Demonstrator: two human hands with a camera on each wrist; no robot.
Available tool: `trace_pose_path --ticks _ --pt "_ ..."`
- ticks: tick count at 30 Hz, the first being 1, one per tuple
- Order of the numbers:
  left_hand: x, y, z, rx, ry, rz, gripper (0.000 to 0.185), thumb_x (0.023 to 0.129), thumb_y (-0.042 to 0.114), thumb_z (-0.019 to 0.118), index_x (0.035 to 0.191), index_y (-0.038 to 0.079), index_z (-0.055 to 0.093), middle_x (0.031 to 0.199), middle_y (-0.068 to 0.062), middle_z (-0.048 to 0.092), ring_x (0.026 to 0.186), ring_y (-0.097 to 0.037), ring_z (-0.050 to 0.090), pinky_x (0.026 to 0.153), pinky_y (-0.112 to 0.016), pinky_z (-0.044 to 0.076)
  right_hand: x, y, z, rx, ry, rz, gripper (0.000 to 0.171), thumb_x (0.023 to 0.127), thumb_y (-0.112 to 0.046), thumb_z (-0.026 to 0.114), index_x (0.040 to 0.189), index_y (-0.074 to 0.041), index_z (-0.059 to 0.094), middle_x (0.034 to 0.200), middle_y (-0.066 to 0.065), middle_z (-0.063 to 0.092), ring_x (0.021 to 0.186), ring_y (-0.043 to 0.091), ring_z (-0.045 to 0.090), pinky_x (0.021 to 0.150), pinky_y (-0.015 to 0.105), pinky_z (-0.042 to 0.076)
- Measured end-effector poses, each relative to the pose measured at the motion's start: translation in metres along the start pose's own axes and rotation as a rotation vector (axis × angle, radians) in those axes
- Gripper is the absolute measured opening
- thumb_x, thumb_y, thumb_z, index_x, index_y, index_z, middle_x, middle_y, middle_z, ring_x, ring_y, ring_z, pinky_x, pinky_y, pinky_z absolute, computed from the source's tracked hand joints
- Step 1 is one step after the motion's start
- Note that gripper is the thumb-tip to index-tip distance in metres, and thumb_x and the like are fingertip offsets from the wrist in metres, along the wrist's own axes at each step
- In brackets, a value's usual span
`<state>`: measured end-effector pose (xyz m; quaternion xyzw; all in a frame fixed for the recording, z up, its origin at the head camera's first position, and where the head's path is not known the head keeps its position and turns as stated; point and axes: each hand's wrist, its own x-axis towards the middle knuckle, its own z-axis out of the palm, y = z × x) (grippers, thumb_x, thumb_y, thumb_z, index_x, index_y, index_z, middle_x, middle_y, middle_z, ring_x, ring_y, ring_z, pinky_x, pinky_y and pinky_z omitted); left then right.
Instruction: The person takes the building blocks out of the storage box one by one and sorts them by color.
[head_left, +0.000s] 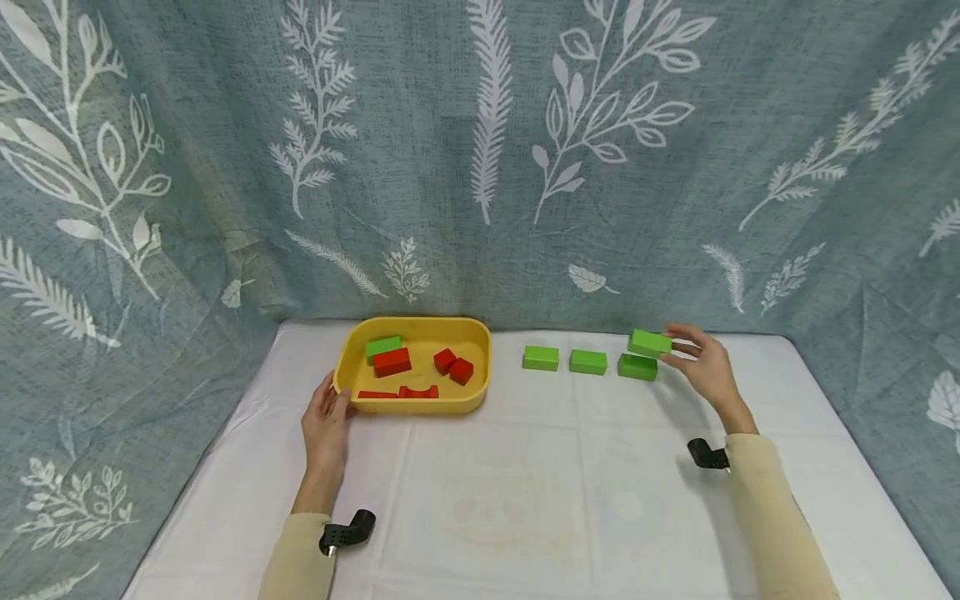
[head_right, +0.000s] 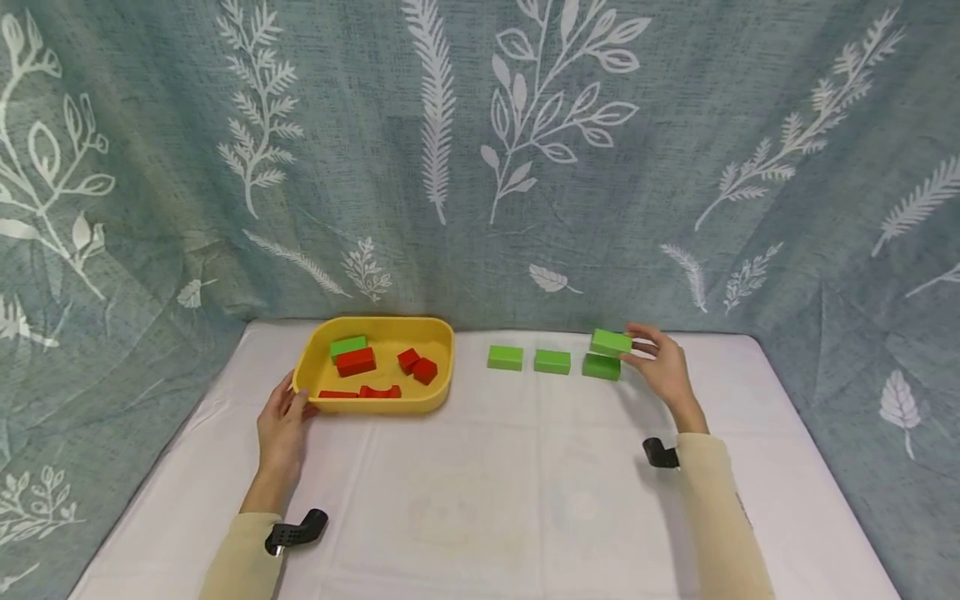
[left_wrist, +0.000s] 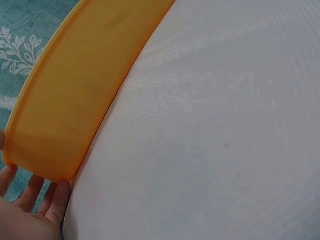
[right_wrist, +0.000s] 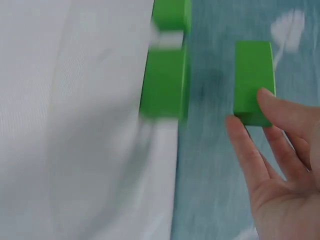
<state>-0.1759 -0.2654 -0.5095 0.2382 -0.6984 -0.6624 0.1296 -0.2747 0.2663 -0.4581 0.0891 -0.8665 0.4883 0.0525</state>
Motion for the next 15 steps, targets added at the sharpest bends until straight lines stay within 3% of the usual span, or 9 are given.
trace_pose_path --ticks 4,9,15 --pt "0.0 0.0 -0.001 0.009 0.004 -0.001 0.054 0.103 0.03 0.049 0.154 0.021 0.033 0.153 -0.004 0.04 0.13 -0.017 0.045 0.096 -0.016 0.046 -0.004 0.016 -0.024 -0.048 -0.024 0.039 0.056 0.09 0.005 0.065 0.141 0.009 0.042 0.135 0.034 0.048 0.12 0.05 0.05 0.08 0.009 0.049" --pt "-0.001 0.002 -0.002 0.001 0.017 0.011 0.052 0.103 0.026 0.049 0.153 0.02 0.035 0.15 -0.004 0.044 0.125 -0.014 0.047 0.09 -0.012 0.047 -0.008 0.036 -0.036 -0.093 -0.074 0.071 0.056 0.09 0.006 0.064 0.14 0.012 0.041 0.131 0.036 0.05 0.117 0.052 0.052 0.081 0.013 0.052" --pt "-0.001 0.002 0.001 -0.018 0.012 0.018 0.052 0.103 0.024 0.049 0.153 0.019 0.036 0.149 -0.005 0.045 0.12 -0.011 0.048 0.087 -0.01 0.048 -0.01 0.053 -0.041 -0.184 -0.102 0.034 0.053 0.086 0.009 0.066 0.134 0.018 0.044 0.123 0.039 0.054 0.111 0.053 0.055 0.09 0.04 0.053"
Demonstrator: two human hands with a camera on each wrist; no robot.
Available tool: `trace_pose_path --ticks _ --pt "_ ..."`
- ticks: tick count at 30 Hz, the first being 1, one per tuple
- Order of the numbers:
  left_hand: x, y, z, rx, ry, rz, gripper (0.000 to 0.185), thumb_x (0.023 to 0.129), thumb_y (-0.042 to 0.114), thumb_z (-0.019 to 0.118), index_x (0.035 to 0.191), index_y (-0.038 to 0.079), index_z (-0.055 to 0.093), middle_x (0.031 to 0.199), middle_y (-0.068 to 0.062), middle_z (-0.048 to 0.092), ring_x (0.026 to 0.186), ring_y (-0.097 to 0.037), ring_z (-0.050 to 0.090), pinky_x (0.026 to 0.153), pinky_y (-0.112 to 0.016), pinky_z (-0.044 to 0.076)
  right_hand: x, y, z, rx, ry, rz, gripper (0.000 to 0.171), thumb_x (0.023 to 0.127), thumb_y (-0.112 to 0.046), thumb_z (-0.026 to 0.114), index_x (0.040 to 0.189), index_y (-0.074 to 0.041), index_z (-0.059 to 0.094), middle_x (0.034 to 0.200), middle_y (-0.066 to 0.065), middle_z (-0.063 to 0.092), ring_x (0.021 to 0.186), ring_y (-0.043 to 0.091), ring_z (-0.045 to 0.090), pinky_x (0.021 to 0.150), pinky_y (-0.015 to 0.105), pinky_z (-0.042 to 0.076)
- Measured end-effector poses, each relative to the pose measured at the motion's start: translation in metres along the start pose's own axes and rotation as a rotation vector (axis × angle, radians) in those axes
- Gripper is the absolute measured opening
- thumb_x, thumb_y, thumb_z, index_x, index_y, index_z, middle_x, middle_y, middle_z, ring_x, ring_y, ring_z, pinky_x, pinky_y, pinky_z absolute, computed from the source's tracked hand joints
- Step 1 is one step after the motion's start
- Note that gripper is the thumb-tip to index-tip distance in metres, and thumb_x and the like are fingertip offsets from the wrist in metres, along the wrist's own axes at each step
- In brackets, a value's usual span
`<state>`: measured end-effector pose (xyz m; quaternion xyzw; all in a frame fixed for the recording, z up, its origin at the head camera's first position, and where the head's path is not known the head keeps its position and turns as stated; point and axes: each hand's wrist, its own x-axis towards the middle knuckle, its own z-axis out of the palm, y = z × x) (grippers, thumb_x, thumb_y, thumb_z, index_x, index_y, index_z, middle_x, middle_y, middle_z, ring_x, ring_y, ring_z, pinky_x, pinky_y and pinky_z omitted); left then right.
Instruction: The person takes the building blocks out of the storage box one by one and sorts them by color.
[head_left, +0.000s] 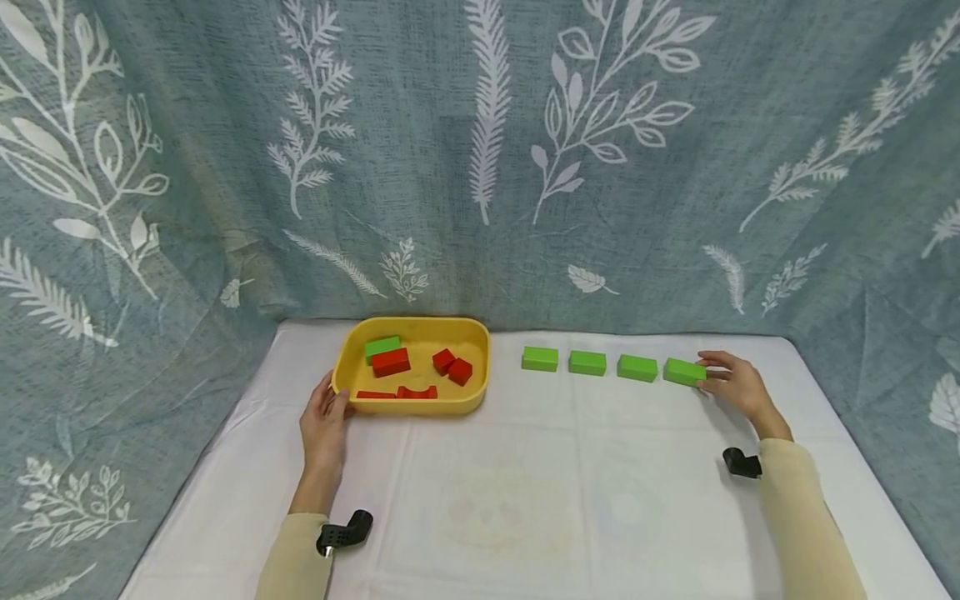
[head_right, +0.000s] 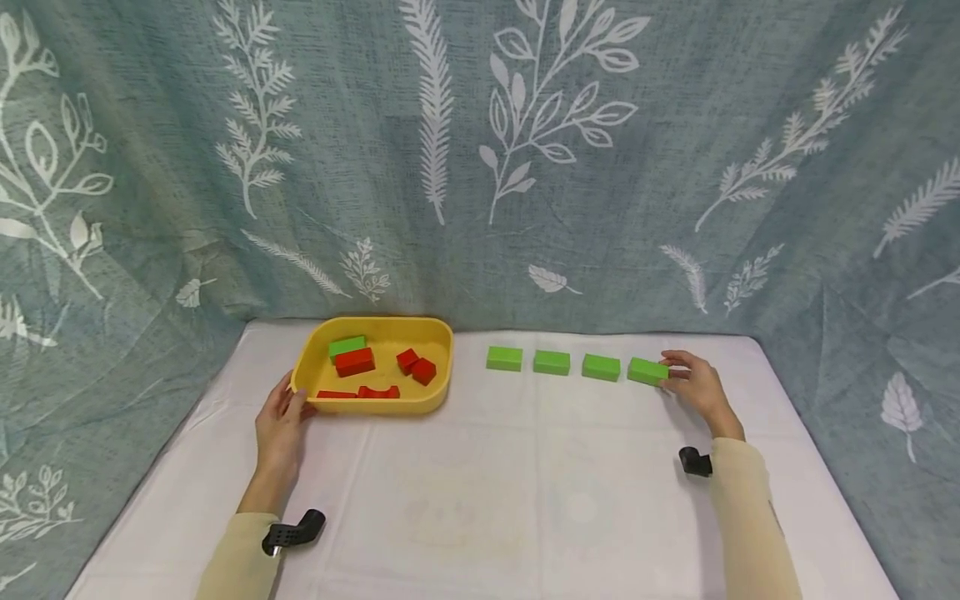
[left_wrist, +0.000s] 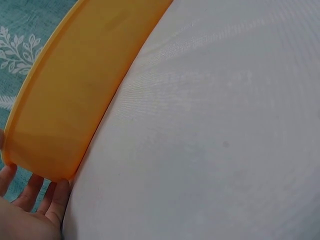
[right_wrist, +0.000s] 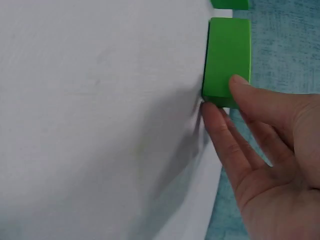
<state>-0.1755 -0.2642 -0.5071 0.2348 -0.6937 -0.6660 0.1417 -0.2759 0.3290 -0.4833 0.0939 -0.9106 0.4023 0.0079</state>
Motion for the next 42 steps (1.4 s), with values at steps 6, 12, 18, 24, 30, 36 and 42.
trace_pose_path --ticks 6,12,18,24,30,36,42 --pt "0.004 0.002 -0.004 0.01 0.007 0.011 0.052 0.103 0.026 0.048 0.153 0.02 0.035 0.149 -0.005 0.044 0.122 -0.013 0.048 0.089 -0.011 0.047 0.009 -0.001 0.004 -0.024 -0.023 -0.006 0.055 0.086 0.009 0.067 0.135 0.017 0.044 0.125 0.039 0.053 0.113 0.053 0.054 0.093 0.052 0.048" --pt "0.005 0.004 -0.011 -0.001 0.032 0.003 0.052 0.103 0.025 0.049 0.153 0.02 0.035 0.15 -0.006 0.044 0.123 -0.015 0.048 0.088 -0.011 0.048 0.025 -0.017 -0.001 -0.106 -0.118 0.026 0.06 0.084 0.004 0.071 0.136 0.016 0.043 0.133 0.038 0.047 0.119 0.055 0.046 0.096 0.061 0.044" --pt "0.006 0.003 -0.017 -0.028 0.052 -0.006 0.052 0.103 0.024 0.049 0.153 0.02 0.035 0.151 -0.007 0.043 0.123 -0.015 0.048 0.089 -0.012 0.048 0.048 -0.055 0.015 -0.109 0.118 -0.002 0.045 0.087 0.003 0.069 0.129 0.013 0.054 0.126 0.034 0.055 0.113 0.049 0.053 0.09 0.057 0.049" --pt "0.006 0.001 -0.018 -0.088 0.034 -0.004 0.052 0.103 0.02 0.05 0.152 0.016 0.036 0.15 -0.009 0.043 0.126 -0.017 0.047 0.089 -0.012 0.048 0.073 -0.112 0.07 0.031 0.288 -0.203 0.025 0.089 0.005 0.066 0.114 0.009 0.066 0.109 0.027 0.067 0.095 0.04 0.064 0.081 0.05 0.054" --pt "0.006 0.002 -0.016 -0.064 0.025 -0.003 0.053 0.103 0.022 0.05 0.153 0.018 0.035 0.15 -0.006 0.043 0.125 -0.015 0.047 0.091 -0.012 0.048 0.102 -0.181 0.138 0.115 0.112 -0.34 0.023 0.089 0.001 0.069 0.112 0.004 0.069 0.105 0.02 0.07 0.091 0.033 0.068 0.08 0.044 0.057" --pt "0.002 0.003 -0.014 -0.034 0.02 -0.01 0.052 0.103 0.022 0.049 0.153 0.018 0.035 0.149 -0.005 0.044 0.125 -0.015 0.047 0.092 -0.013 0.047 0.115 -0.246 0.216 0.156 -0.059 -0.333 0.022 0.091 -0.007 0.069 0.111 0.001 0.071 0.099 0.014 0.071 0.088 0.026 0.068 0.077 0.034 0.058" --pt "0.001 -0.003 -0.003 -0.038 -0.01 0.005 0.052 0.102 0.017 0.051 0.152 0.015 0.036 0.147 -0.007 0.046 0.122 -0.015 0.048 0.089 -0.012 0.048 0.118 -0.281 0.277 0.12 -0.132 -0.226 0.02 0.089 -0.009 0.071 0.108 -0.002 0.073 0.101 0.01 0.072 0.091 0.023 0.067 0.079 0.028 0.057"
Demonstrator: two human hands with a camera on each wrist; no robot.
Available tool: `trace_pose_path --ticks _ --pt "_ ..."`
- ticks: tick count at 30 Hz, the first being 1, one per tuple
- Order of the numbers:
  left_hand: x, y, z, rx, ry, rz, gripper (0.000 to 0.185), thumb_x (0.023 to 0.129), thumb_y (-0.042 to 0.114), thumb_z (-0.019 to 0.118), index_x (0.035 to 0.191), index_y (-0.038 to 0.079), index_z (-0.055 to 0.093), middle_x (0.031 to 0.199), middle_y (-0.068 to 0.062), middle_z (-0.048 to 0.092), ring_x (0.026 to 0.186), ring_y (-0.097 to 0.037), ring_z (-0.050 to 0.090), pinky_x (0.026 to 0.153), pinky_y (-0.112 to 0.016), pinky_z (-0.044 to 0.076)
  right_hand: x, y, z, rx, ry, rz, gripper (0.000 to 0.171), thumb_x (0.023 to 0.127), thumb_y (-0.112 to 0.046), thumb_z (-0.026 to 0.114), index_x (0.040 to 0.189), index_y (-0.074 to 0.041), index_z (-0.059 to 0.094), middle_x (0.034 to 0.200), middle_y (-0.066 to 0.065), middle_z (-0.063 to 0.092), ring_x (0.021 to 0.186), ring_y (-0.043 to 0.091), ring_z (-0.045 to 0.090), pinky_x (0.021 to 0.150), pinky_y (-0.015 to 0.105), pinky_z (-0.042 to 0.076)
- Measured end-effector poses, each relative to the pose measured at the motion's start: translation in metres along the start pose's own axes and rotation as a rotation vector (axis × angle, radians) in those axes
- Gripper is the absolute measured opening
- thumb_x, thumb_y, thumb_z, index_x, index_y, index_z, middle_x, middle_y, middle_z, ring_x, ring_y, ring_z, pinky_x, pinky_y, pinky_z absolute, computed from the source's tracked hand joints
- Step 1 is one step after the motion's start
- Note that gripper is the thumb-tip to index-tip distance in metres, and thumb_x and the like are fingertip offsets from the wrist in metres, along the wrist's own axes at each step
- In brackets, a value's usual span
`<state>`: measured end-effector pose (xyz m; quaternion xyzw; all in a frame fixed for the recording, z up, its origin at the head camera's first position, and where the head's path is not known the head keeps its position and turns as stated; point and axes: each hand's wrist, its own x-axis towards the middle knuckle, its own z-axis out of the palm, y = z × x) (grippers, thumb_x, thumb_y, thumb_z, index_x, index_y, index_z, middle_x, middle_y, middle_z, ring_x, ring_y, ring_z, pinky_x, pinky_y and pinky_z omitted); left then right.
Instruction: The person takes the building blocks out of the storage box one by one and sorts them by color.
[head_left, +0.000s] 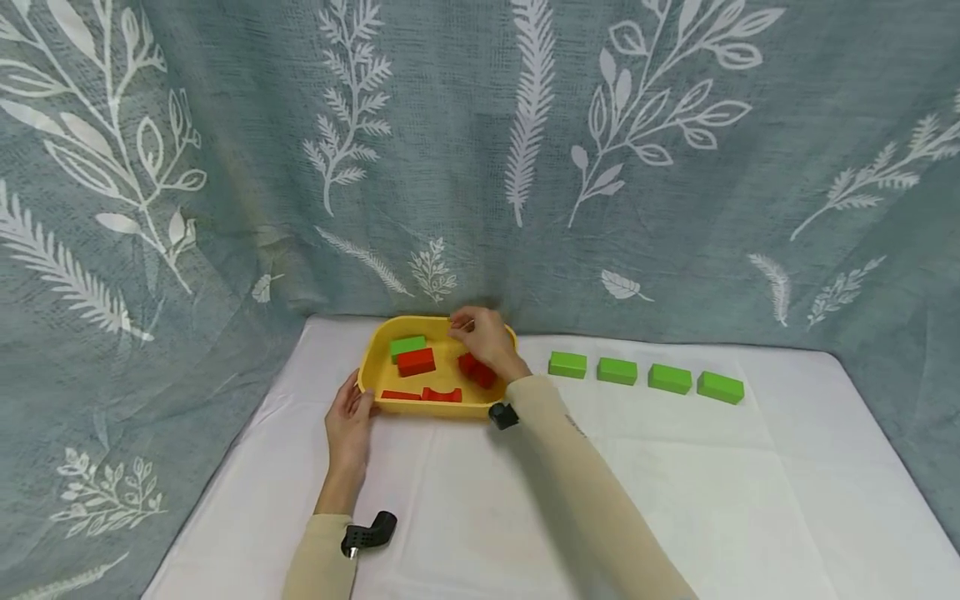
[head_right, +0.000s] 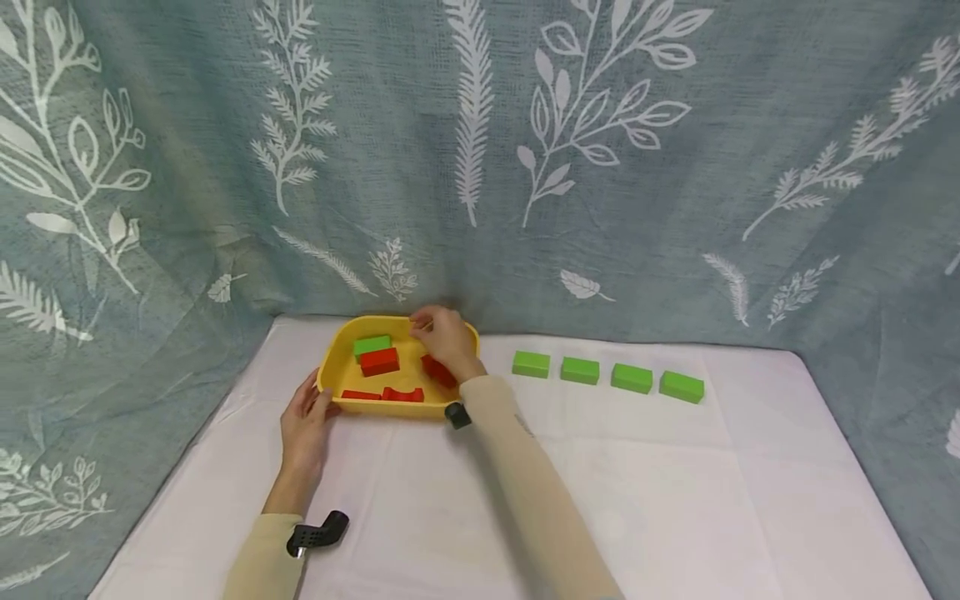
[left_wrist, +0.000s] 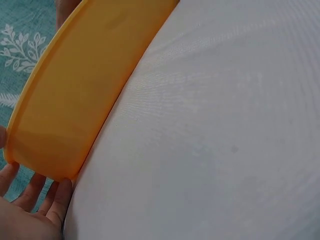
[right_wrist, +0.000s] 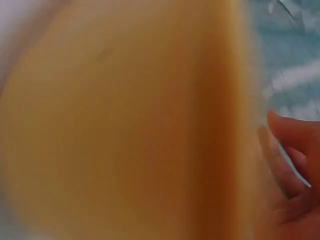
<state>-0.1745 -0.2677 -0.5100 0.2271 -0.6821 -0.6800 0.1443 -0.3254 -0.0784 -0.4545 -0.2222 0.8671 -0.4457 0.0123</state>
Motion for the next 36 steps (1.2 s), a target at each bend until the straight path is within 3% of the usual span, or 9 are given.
trace_pose_path --ticks 6,13,17,24,29,33,36 --pt "0.001 -0.002 -0.001 -0.008 -0.009 -0.006 0.052 0.102 0.018 0.052 0.152 0.016 0.037 0.145 -0.007 0.047 0.121 -0.016 0.048 0.088 -0.012 0.049 0.009 -0.017 0.045 -0.086 -0.041 0.134 0.022 0.091 -0.006 0.066 0.112 -0.006 0.073 0.109 0.006 0.071 0.099 0.021 0.065 0.086 0.028 0.054" --pt "-0.002 -0.005 0.0 -0.01 -0.03 -0.027 0.052 0.102 0.017 0.053 0.151 0.016 0.038 0.144 -0.006 0.048 0.121 -0.015 0.048 0.086 -0.01 0.049 0.008 -0.015 0.059 -0.074 -0.126 0.15 0.034 0.089 0.005 0.06 0.121 -0.004 0.068 0.119 0.008 0.068 0.109 0.021 0.061 0.097 0.029 0.05" --pt "-0.002 -0.001 -0.002 -0.012 -0.024 0.009 0.051 0.102 0.017 0.053 0.151 0.014 0.039 0.145 -0.009 0.047 0.123 -0.017 0.047 0.087 -0.009 0.047 0.012 -0.016 0.058 -0.083 -0.153 0.109 0.033 0.089 0.002 0.064 0.122 -0.002 0.066 0.121 0.01 0.067 0.113 0.024 0.06 0.1 0.033 0.048" --pt "0.0 0.002 -0.005 -0.019 -0.038 -0.007 0.053 0.102 0.02 0.053 0.152 0.016 0.037 0.148 -0.007 0.045 0.123 -0.015 0.046 0.096 -0.016 0.046 0.014 -0.012 0.068 -0.361 -0.15 -0.037 0.048 0.084 0.002 0.071 0.128 -0.014 0.063 0.119 0.001 0.067 0.105 0.018 0.062 0.092 0.03 0.052" --pt "0.0 0.0 -0.004 -0.026 -0.033 -0.001 0.052 0.102 0.019 0.053 0.151 0.015 0.038 0.147 -0.008 0.046 0.12 -0.014 0.047 0.093 -0.013 0.047 0.013 -0.013 0.073 -0.451 -0.139 -0.119 0.059 0.083 -0.002 0.074 0.138 -0.017 0.055 0.132 -0.001 0.062 0.115 0.017 0.059 0.097 0.033 0.05" --pt "0.001 0.0 -0.005 -0.026 -0.039 -0.005 0.052 0.102 0.016 0.053 0.151 0.014 0.038 0.146 -0.009 0.046 0.12 -0.014 0.046 0.088 -0.01 0.048 0.011 -0.015 0.074 -0.486 -0.215 -0.118 0.064 0.087 -0.004 0.071 0.144 -0.017 0.046 0.127 0.002 0.064 0.109 0.019 0.062 0.093 0.034 0.052" --pt "0.003 0.0 -0.007 -0.021 -0.042 0.005 0.051 0.102 0.015 0.052 0.151 0.013 0.038 0.145 -0.01 0.047 0.121 -0.016 0.047 0.086 -0.009 0.048 0.01 -0.016 0.071 -0.405 -0.221 -0.112 0.065 0.087 -0.002 0.071 0.145 -0.015 0.045 0.122 0.006 0.067 0.105 0.021 0.064 0.092 0.032 0.053"
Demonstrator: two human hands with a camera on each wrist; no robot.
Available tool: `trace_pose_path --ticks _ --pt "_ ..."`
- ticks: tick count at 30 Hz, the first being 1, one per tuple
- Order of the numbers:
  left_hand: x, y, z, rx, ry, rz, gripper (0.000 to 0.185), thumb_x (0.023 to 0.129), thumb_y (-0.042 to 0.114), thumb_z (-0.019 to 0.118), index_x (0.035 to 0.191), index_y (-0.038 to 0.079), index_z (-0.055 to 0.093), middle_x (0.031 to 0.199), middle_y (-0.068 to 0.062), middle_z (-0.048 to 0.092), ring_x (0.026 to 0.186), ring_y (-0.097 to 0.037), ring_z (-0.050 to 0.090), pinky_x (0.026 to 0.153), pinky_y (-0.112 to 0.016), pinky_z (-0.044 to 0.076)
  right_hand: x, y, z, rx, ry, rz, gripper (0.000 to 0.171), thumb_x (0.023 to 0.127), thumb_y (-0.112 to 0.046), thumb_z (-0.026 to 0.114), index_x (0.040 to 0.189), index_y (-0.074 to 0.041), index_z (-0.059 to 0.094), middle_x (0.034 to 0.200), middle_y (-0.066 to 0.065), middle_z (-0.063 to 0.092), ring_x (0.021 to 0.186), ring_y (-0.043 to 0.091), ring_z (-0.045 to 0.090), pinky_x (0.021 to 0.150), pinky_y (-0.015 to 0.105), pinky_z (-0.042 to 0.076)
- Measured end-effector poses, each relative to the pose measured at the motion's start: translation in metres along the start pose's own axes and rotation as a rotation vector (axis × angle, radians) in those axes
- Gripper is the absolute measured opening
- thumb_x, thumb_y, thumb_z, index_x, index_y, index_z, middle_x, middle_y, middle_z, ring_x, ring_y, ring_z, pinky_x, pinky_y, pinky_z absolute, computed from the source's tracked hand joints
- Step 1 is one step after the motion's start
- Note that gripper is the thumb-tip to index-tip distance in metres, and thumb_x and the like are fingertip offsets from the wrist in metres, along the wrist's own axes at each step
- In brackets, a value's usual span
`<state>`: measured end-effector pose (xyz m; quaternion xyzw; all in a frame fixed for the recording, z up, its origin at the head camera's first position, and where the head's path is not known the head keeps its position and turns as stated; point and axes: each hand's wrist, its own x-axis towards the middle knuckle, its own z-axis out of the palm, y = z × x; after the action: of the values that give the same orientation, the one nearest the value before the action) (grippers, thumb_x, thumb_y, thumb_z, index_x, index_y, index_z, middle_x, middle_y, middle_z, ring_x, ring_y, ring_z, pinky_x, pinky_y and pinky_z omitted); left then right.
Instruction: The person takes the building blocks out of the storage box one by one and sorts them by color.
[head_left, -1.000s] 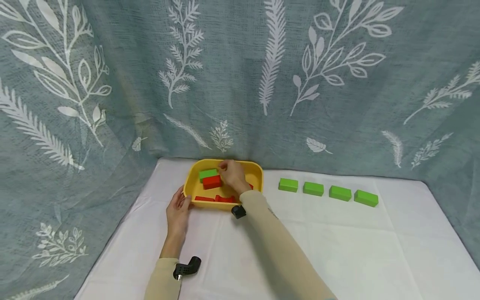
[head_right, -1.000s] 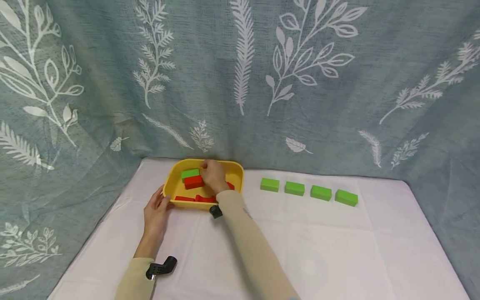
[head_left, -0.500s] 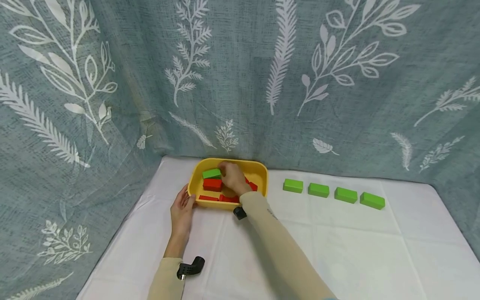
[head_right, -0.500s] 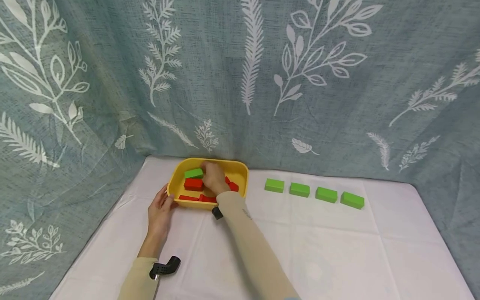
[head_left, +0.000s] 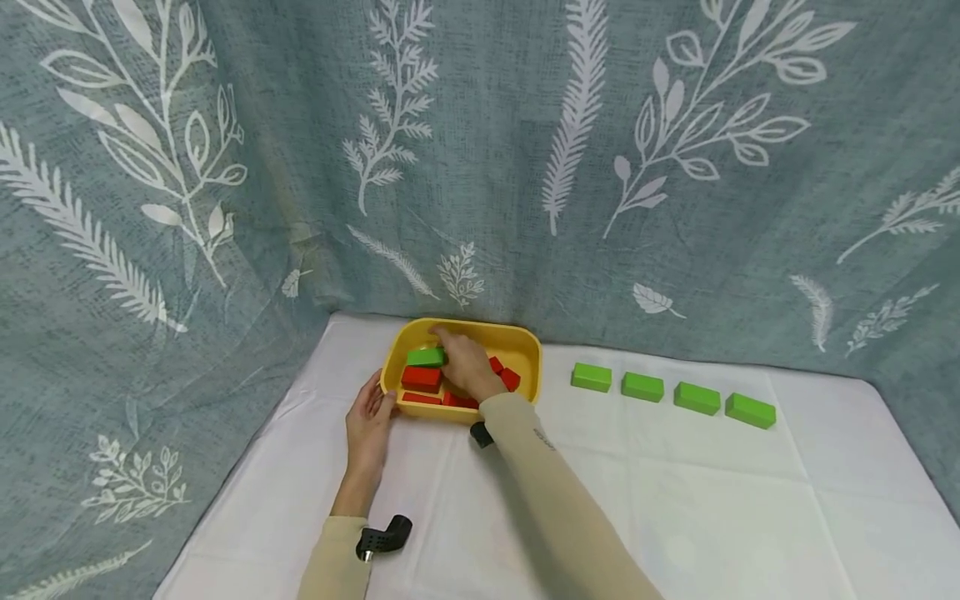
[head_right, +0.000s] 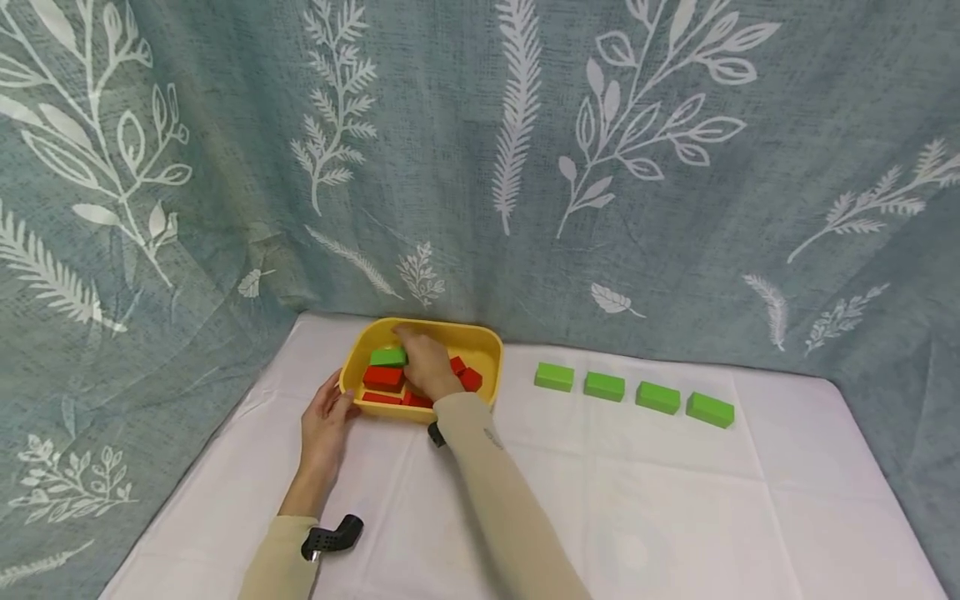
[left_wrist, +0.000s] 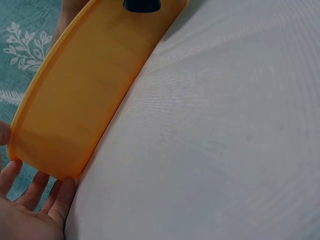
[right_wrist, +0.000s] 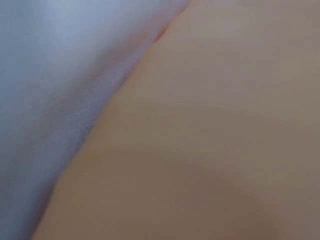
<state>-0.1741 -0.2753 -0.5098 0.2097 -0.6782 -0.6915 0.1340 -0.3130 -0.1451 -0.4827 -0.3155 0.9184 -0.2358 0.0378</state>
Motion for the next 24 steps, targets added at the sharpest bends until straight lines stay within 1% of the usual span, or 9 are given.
trace_pose_path --ticks 3,5,10,11,12,15,18,19,24 --pt "0.0 0.0 0.001 0.007 -0.002 0.018 0.051 0.102 0.015 0.052 0.151 0.013 0.038 0.146 -0.009 0.047 0.122 -0.018 0.047 0.085 -0.009 0.048 -0.006 0.004 -0.006 0.167 0.057 0.009 0.065 0.083 0.003 0.073 0.142 -0.011 0.049 0.122 0.009 0.067 0.106 0.023 0.065 0.093 0.032 0.053" --pt "0.0 0.0 0.001 0.011 -0.005 0.024 0.051 0.102 0.015 0.052 0.151 0.013 0.039 0.146 -0.009 0.047 0.123 -0.018 0.047 0.085 -0.009 0.048 -0.01 0.006 -0.012 0.255 0.09 0.02 0.066 0.081 0.006 0.075 0.14 -0.009 0.051 0.121 0.01 0.068 0.105 0.023 0.066 0.093 0.031 0.053" --pt "-0.002 -0.001 -0.001 0.011 0.002 0.014 0.05 0.102 0.015 0.052 0.151 0.013 0.039 0.145 -0.01 0.048 0.118 -0.016 0.049 0.083 -0.009 0.049 -0.022 0.015 -0.027 0.365 0.126 0.041 0.064 0.08 0.007 0.076 0.138 -0.005 0.054 0.117 0.01 0.07 0.102 0.024 0.066 0.094 0.033 0.052" --pt "-0.002 0.0 -0.001 0.009 0.004 0.017 0.05 0.102 0.015 0.052 0.15 0.012 0.039 0.144 -0.01 0.048 0.117 -0.016 0.049 0.083 -0.01 0.049 -0.025 0.017 -0.032 0.406 0.13 0.05 0.063 0.08 0.007 0.075 0.138 -0.004 0.054 0.117 0.011 0.069 0.103 0.025 0.065 0.094 0.035 0.052" --pt "-0.002 -0.001 -0.001 0.012 0.005 0.015 0.05 0.102 0.016 0.052 0.15 0.013 0.039 0.144 -0.01 0.048 0.116 -0.014 0.049 0.083 -0.009 0.049 -0.028 0.019 -0.036 0.442 0.139 0.059 0.062 0.081 0.005 0.075 0.138 -0.005 0.054 0.119 0.011 0.069 0.104 0.026 0.065 0.1 0.038 0.048" --pt "-0.002 0.0 -0.002 0.022 0.005 0.014 0.051 0.102 0.017 0.053 0.151 0.013 0.039 0.145 -0.01 0.048 0.115 -0.013 0.049 0.084 -0.011 0.049 -0.04 0.028 -0.051 0.549 0.177 0.086 0.059 0.081 0.004 0.075 0.136 -0.005 0.056 0.123 0.014 0.066 0.106 0.029 0.064 0.1 0.042 0.049" --pt "-0.002 0.0 -0.002 0.018 0.003 0.005 0.052 0.102 0.019 0.052 0.152 0.014 0.037 0.147 -0.009 0.046 0.116 -0.012 0.049 0.086 -0.012 0.049 -0.051 0.04 -0.067 0.608 0.213 0.103 0.056 0.081 0.004 0.075 0.134 -0.004 0.058 0.125 0.016 0.065 0.108 0.03 0.063 0.098 0.039 0.05" --pt "-0.002 0.0 -0.001 0.016 0.004 0.003 0.052 0.102 0.019 0.052 0.152 0.014 0.037 0.147 -0.009 0.046 0.116 -0.012 0.049 0.086 -0.012 0.049 -0.055 0.045 -0.072 0.617 0.226 0.105 0.057 0.081 0.005 0.075 0.134 -0.004 0.058 0.124 0.017 0.065 0.108 0.031 0.063 0.091 0.038 0.054" --pt "-0.002 0.0 0.003 0.028 0.022 -0.007 0.052 0.102 0.019 0.052 0.152 0.016 0.038 0.146 -0.006 0.047 0.117 -0.013 0.05 0.086 -0.011 0.049 -0.077 0.08 -0.095 0.661 0.278 0.131 0.062 0.081 0.005 0.075 0.139 -0.003 0.053 0.127 0.02 0.063 0.111 0.034 0.061 0.092 0.037 0.054"
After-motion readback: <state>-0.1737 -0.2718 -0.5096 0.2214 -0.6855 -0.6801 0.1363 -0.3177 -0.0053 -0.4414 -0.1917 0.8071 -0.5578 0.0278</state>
